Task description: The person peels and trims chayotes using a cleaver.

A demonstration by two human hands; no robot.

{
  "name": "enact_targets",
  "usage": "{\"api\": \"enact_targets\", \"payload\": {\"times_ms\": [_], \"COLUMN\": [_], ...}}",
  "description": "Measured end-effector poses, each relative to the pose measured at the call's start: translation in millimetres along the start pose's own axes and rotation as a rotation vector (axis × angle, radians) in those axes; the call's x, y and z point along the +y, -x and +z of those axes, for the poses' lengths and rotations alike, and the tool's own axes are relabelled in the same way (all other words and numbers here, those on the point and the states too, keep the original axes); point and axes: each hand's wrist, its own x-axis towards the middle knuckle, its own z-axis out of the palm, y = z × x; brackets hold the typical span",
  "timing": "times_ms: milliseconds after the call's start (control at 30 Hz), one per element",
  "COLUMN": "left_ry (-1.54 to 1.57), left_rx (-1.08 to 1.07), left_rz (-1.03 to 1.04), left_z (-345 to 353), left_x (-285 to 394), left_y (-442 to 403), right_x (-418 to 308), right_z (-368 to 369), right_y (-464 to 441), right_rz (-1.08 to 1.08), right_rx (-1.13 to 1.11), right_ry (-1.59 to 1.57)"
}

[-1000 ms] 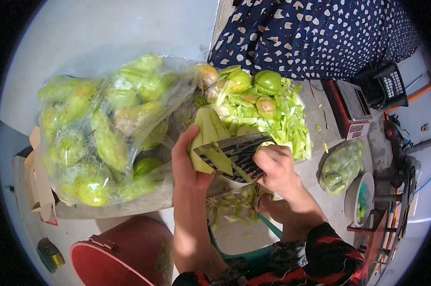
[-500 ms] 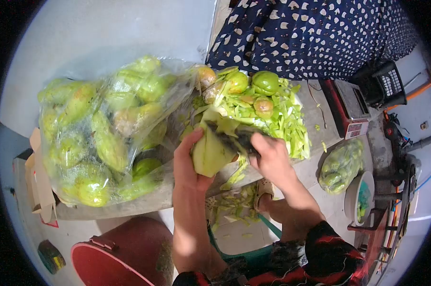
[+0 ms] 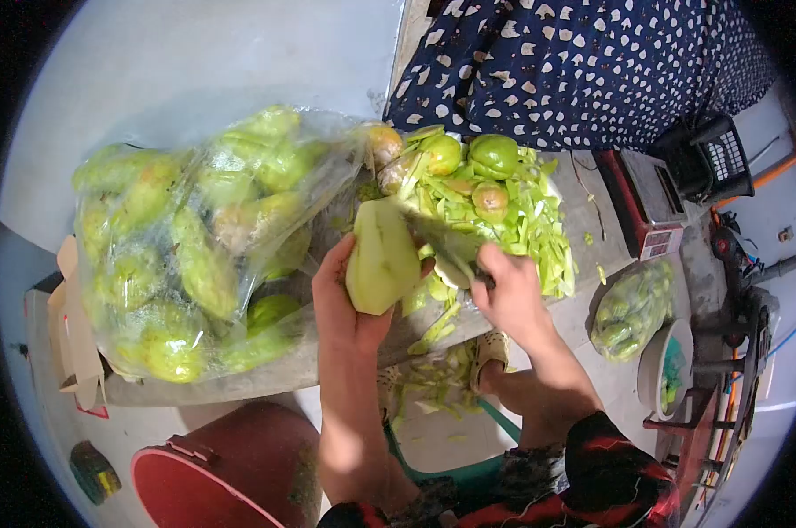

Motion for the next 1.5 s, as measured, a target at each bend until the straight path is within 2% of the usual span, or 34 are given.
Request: {"api": "enact_targets", "payload": {"times_ms": [67,100,167,267,500,533,600,833,1000,1167,1233,1300,1367,1500], "left_ry": [0.069,0.139,0.097,0.111,0.100,0.100,0.006,-0.047,-0.049,-0.039,-0.088,-0.022,0.043,0.189], "left_rx": [-0.005,-0.010,-0.067,-0.120,-0.066,-0.066,0.140,0.057,0.065,0.014,-0.008,-0.149,-0.134,-0.102], "left_rz": [0.000,-0.003,-0.033,-0.080,-0.066,-0.066,0.105,0.012,-0.002,-0.054,-0.046,-0.151,-0.130,-0.044], "left_z": [-12,-16,-19,-18,-18,-14,-6,-7,-7,-7,-5,-11,-9,-6], "left_x": [0,0,-2,-7,-11,-9,-3,0,-2,-8,-9,-7,-6,-9], "left_y": [-11,-14,-13,-10,-10,-8,-5,-2,0,-1,0,-1,0,-3], "right_x": [-2,-6,-11,-23,-23,-16,-8,-13,-2,0,13,20,12,-5], "right_z": [-1,1,1,3,7,10,10,-3,3,2,12,12,4,-6], "right_y": [4,3,5,4,5,4,1,6,1,0,-6,-9,-10,-12], "right_rz": [-0.258,-0.387,-0.507,-0.589,-0.581,-0.497,-0.338,-0.375,-0.242,-0.280,0.050,0.070,0.140,0.227], "right_rx": [0.020,0.101,0.104,0.174,0.149,0.121,0.048,0.023,0.027,0.040,0.025,0.059,0.068,0.060], "right_ry": [-0.001,-0.019,0.054,0.103,0.117,0.120,0.067,0.000,0.066,0.030,0.081,0.093,-0.091,-0.161]}}
